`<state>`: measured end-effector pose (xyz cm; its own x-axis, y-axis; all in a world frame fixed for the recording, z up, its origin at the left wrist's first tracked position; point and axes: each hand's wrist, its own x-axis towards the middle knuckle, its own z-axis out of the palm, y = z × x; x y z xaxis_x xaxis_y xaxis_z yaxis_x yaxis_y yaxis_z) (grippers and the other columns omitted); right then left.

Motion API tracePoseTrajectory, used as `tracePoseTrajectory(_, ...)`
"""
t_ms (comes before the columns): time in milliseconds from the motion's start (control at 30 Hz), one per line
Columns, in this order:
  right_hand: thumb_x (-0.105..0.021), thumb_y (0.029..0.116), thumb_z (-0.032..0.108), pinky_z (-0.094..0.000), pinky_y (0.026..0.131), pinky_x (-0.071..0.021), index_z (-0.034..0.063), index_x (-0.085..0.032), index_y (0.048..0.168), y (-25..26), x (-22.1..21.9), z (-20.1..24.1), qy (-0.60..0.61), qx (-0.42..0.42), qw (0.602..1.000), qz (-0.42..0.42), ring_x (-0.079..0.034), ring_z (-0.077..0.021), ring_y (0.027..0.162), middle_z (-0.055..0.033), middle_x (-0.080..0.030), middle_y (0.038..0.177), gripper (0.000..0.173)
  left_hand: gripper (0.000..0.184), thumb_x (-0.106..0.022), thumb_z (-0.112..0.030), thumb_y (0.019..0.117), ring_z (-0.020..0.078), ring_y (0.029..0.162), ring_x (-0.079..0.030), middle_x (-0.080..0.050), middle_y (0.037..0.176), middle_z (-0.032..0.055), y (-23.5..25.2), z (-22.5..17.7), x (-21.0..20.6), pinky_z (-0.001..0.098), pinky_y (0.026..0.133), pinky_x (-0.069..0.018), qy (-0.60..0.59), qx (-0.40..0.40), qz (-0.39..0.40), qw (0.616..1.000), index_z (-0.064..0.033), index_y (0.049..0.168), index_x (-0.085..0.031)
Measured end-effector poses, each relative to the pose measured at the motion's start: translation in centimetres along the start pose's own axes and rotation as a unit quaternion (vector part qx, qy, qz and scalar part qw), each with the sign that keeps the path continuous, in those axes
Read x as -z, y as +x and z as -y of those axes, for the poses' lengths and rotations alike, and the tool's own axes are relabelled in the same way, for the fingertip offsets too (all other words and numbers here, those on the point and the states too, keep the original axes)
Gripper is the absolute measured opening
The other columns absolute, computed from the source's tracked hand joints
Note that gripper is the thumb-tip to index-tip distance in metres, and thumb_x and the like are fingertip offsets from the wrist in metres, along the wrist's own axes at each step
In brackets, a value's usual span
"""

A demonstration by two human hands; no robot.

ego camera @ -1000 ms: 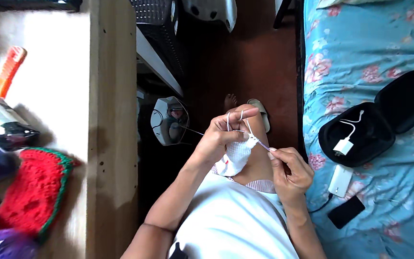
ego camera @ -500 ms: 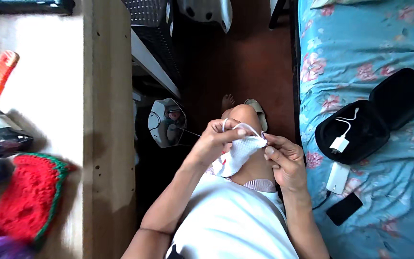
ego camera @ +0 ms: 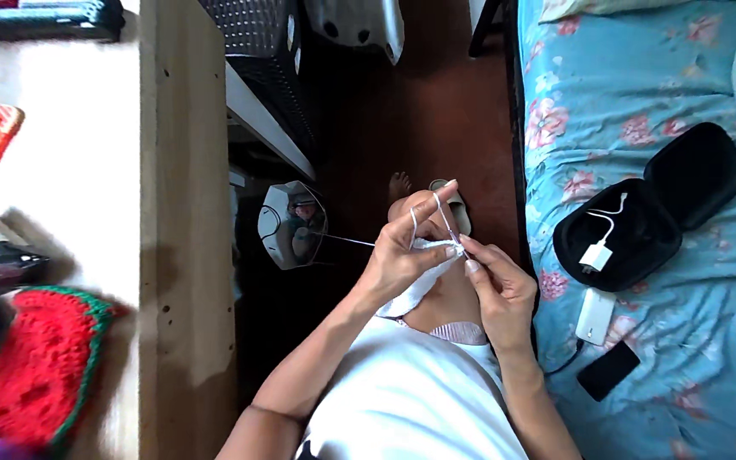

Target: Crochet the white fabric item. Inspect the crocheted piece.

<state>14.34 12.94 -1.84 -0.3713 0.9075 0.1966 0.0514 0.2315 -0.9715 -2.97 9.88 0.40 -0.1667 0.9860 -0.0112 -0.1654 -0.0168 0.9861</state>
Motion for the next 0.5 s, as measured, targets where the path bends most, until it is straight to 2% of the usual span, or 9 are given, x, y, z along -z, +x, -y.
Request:
tracePoseTrajectory(100, -0.056, 0.0956, 0.002, -0.0109, 0.067, -0.0476, 0.0016, -0.078, 0.114, -0.1, -0.1, 0.2, -0.167, 0.087, 0.982, -0.025, -0.057, -0.0006, 0.073, -0.0062, -0.064, 0.083, 0.029, 0.077, -0.071, 0.012, 0.0815, 0.0065, 0.076, -0.069, -0.074, 0.089, 0.002, -0.3, 0.5, -0.9, 0.0229, 0.074, -0.0594, 0.034, -0.043, -0.044, 0.998, 0.0005, 0.152, -0.043)
tracePoseTrajectory(167, -0.055, 0.0944, 0.001, -0.0182, 0.062, -0.0489, 0.0056, -0.08, 0.111, 0.0, -0.3, 0.6, -0.255, 0.13, 0.957, -0.037, -0.06, -0.0085, 0.069, -0.0096, -0.067, 0.08, 0.031, 0.067, -0.068, 0.012, 0.0814, 0.0072, 0.08, -0.069, -0.074, 0.093, 0.0046, -0.6, 1.7, -1.6, 0.0259, 0.078, -0.06, 0.085, -0.138, -0.075, 0.984, 0.0072, 0.145, -0.049)
tracePoseTrajectory(233, -0.055, 0.0915, -0.001, -0.0216, 0.059, -0.0491, 0.006, -0.081, 0.11, 0.2, -0.6, 1.3, -0.282, 0.131, 0.95, -0.037, -0.061, -0.0118, 0.067, -0.0111, -0.068, 0.08, 0.033, 0.053, -0.066, 0.01, 0.0838, 0.0092, 0.079, -0.068, -0.072, 0.09, 0.0084, -0.9, 3.3, -2.4, 0.027, 0.076, -0.0586, 0.128, -0.24, -0.116, 0.955, 0.0044, 0.136, -0.059)
tracePoseTrajectory(300, -0.057, 0.0927, -0.001, -0.0158, 0.065, -0.0507, 0.0017, -0.078, 0.113, 0.3, -0.7, 1.9, -0.198, 0.073, 0.977, -0.024, -0.061, -0.0051, 0.071, -0.0081, -0.069, 0.085, 0.03, 0.043, -0.068, 0.007, 0.0878, 0.0105, 0.083, -0.07, -0.073, 0.093, 0.0087, -1.3, 4.4, -3.1, 0.0286, 0.078, -0.0592, 0.124, -0.285, -0.141, 0.94, -0.0033, 0.13, -0.065)
tracePoseTrajectory(333, -0.059, 0.0932, -0.003, -0.0121, 0.069, -0.0521, -0.002, -0.075, 0.117, 0.4, -0.6, 2.0, -0.097, 0.022, 0.995, -0.013, -0.062, -0.0002, 0.075, -0.0054, -0.071, 0.09, 0.029, 0.043, -0.067, 0.006, 0.0883, 0.0093, 0.085, -0.07, -0.073, 0.095, 0.007, -1.5, 4.5, -3.4, 0.0274, 0.08, -0.0591, 0.097, -0.28, -0.143, 0.944, -0.0064, 0.129, -0.066)
tracePoseTrajectory(367, -0.06, 0.093, -0.006, -0.0119, 0.066, -0.053, -0.0051, -0.071, 0.121, 0.5, -0.3, 2.0, 0.021, -0.032, 0.999, -0.008, -0.063, 0.0016, 0.073, -0.0037, -0.073, 0.093, 0.03, 0.045, -0.067, 0.006, 0.0885, 0.007, 0.086, -0.069, -0.074, 0.097, 0.0043, -1.7, 4.3, -3.6, 0.0251, 0.08, -0.0585, 0.062, -0.261, -0.142, 0.953, -0.0095, 0.13, -0.066)
tracePoseTrajectory(400, -0.061, 0.0922, -0.007, -0.0128, 0.058, -0.0481, -0.0055, -0.068, 0.123, 0.6, -0.2, 1.9, 0.121, -0.081, 0.989, -0.013, -0.058, 0.0014, 0.065, -0.0019, -0.071, 0.089, 0.032, 0.048, -0.067, 0.007, 0.0877, 0.0054, 0.086, -0.069, -0.075, 0.097, 0.0021, -1.8, 3.8, -3.7, 0.0237, 0.079, -0.0584, 0.029, -0.235, -0.145, 0.96, -0.0109, 0.132, -0.066)
tracePoseTrajectory(433, -0.061, 0.0917, -0.008, -0.0132, 0.053, -0.0444, -0.0048, -0.066, 0.124, 0.6, -0.3, 1.7, 0.176, -0.107, 0.978, -0.023, -0.054, 0.0011, 0.061, -0.0006, -0.07, 0.086, 0.033, 0.051, -0.067, 0.009, 0.0858, 0.0048, 0.083, -0.069, -0.075, 0.095, 0.0009, -1.8, 3.1, -3.7, 0.0236, 0.078, -0.0584, 0.001, -0.204, -0.155, 0.967, -0.0089, 0.133, -0.066)
tracePoseTrajectory(500, -0.06, 0.0911, -0.008, -0.0128, 0.055, -0.0467, -0.0048, -0.063, 0.121, 0.0, -0.7, 1.4, 0.146, -0.086, 0.984, -0.05, -0.057, 0.0018, 0.064, 0.0018, -0.069, 0.085, 0.031, 0.054, -0.067, 0.013, 0.0804, 0.0044, 0.075, -0.068, -0.074, 0.088, -0.0006, -1.5, 1.7, -3.7, 0.0248, 0.072, -0.0586, -0.033, -0.137, -0.184, 0.973, 0.0053, 0.134, -0.059)
